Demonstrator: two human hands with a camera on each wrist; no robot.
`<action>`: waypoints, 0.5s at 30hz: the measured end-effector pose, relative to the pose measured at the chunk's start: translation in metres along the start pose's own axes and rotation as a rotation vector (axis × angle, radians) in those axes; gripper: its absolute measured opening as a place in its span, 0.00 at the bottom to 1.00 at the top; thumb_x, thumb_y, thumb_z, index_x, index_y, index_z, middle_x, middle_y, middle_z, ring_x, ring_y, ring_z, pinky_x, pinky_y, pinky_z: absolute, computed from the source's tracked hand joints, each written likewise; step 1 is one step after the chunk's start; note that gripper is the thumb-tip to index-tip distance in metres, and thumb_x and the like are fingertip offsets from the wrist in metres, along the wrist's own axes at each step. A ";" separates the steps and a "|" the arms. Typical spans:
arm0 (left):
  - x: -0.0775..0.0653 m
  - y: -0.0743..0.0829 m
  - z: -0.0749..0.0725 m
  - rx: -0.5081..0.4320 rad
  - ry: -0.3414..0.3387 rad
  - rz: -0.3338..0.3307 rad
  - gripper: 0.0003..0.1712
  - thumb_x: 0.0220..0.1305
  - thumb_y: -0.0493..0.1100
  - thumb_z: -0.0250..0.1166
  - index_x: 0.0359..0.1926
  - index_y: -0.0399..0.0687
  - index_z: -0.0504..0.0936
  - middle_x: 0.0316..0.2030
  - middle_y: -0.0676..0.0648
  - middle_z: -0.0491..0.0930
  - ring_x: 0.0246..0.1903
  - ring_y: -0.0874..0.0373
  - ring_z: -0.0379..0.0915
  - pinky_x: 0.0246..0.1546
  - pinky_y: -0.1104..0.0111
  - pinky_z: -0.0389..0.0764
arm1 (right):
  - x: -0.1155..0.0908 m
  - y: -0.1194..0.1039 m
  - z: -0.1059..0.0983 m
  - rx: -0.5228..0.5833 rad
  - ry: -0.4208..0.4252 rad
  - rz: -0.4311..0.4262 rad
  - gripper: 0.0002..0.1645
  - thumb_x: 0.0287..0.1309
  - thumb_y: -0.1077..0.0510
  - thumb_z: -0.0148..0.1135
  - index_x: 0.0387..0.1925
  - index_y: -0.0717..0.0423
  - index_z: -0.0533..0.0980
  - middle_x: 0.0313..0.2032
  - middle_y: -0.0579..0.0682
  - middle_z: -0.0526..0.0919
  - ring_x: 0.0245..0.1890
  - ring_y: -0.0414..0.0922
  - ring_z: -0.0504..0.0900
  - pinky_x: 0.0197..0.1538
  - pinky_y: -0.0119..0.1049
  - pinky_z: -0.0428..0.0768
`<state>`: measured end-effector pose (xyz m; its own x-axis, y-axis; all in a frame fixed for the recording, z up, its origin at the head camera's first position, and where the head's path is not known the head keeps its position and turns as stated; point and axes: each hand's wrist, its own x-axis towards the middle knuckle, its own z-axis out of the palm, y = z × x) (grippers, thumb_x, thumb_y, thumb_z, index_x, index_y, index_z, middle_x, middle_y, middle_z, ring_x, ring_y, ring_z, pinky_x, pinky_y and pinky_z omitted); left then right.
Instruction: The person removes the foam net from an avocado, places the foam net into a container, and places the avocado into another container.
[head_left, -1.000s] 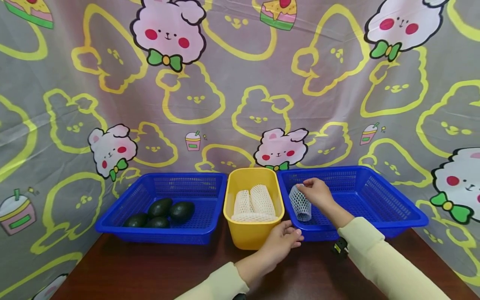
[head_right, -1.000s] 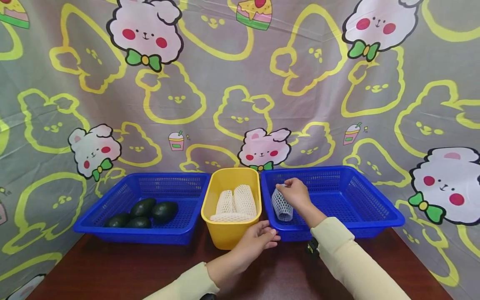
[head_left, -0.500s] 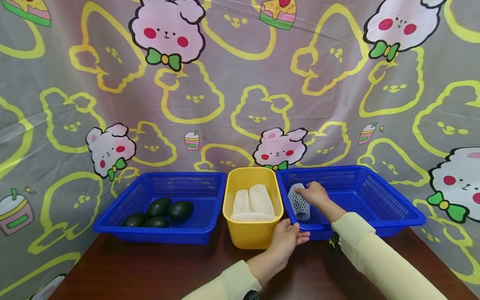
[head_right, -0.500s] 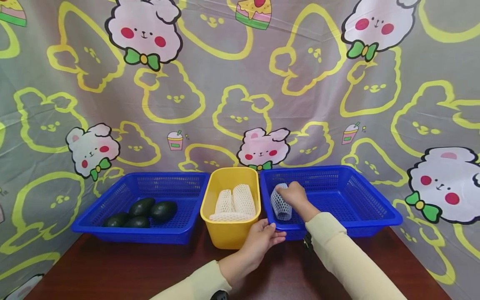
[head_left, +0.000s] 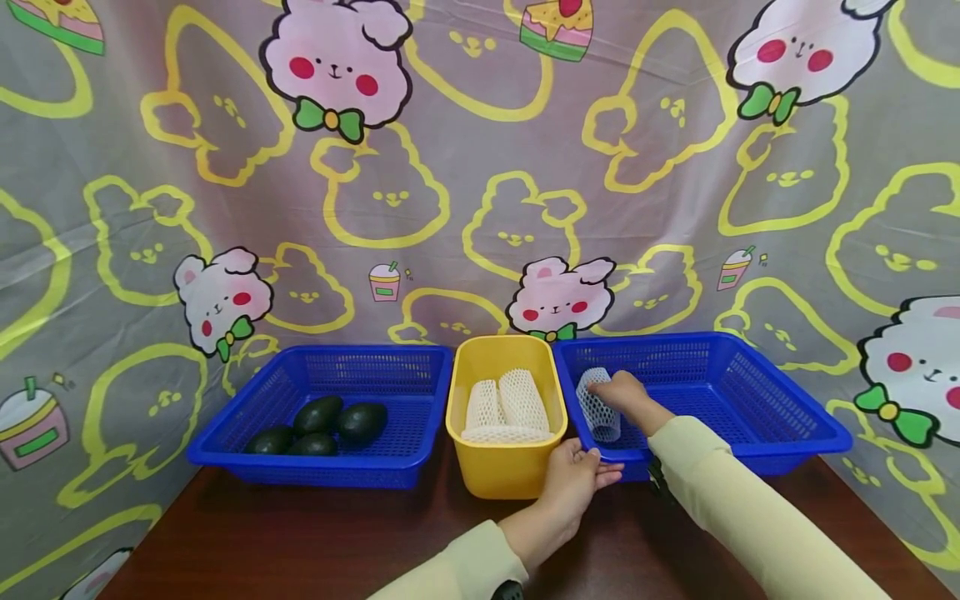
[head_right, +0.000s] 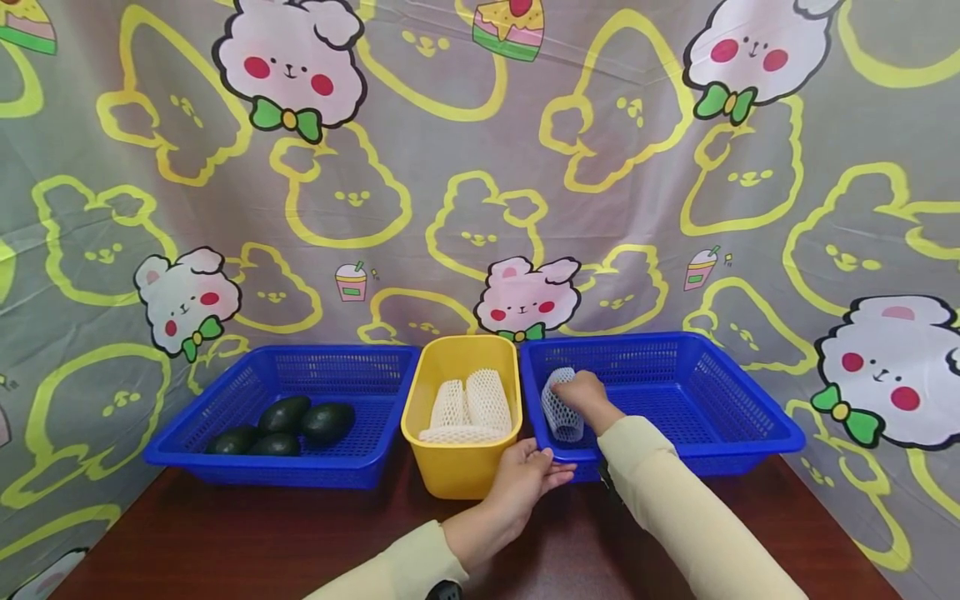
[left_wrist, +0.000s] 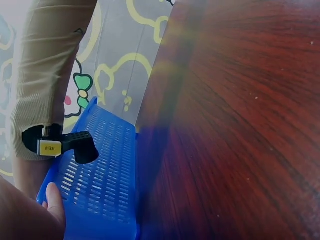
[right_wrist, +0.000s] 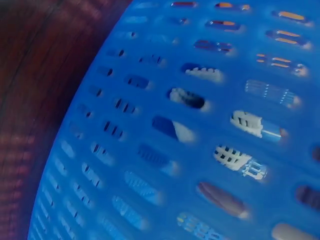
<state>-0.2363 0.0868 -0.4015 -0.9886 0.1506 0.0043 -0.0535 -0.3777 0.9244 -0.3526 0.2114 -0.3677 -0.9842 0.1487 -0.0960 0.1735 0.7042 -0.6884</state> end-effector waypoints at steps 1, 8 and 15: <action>0.000 0.000 0.000 0.003 -0.001 0.000 0.14 0.69 0.26 0.48 0.52 0.19 0.66 0.32 0.36 0.80 0.35 0.43 0.83 0.37 0.61 0.83 | 0.001 0.000 0.001 -0.003 -0.006 0.007 0.39 0.63 0.54 0.56 0.59 0.86 0.58 0.58 0.79 0.64 0.59 0.69 0.67 0.60 0.56 0.68; -0.005 0.001 0.003 0.021 -0.010 -0.002 0.08 0.69 0.25 0.48 0.45 0.25 0.71 0.31 0.37 0.82 0.34 0.45 0.83 0.37 0.62 0.83 | 0.007 0.003 0.005 -0.015 -0.016 0.009 0.39 0.62 0.52 0.56 0.56 0.86 0.61 0.55 0.79 0.68 0.56 0.68 0.70 0.59 0.55 0.69; -0.005 0.002 0.002 0.018 -0.016 0.011 0.07 0.69 0.25 0.48 0.43 0.27 0.72 0.31 0.36 0.81 0.35 0.44 0.83 0.37 0.62 0.83 | 0.013 0.003 0.011 -0.088 -0.022 0.000 0.38 0.62 0.51 0.57 0.54 0.85 0.64 0.51 0.77 0.72 0.53 0.67 0.73 0.58 0.54 0.71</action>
<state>-0.2314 0.0873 -0.3988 -0.9868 0.1609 0.0207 -0.0396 -0.3628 0.9310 -0.3651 0.2082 -0.3790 -0.9847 0.1338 -0.1120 0.1745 0.7626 -0.6229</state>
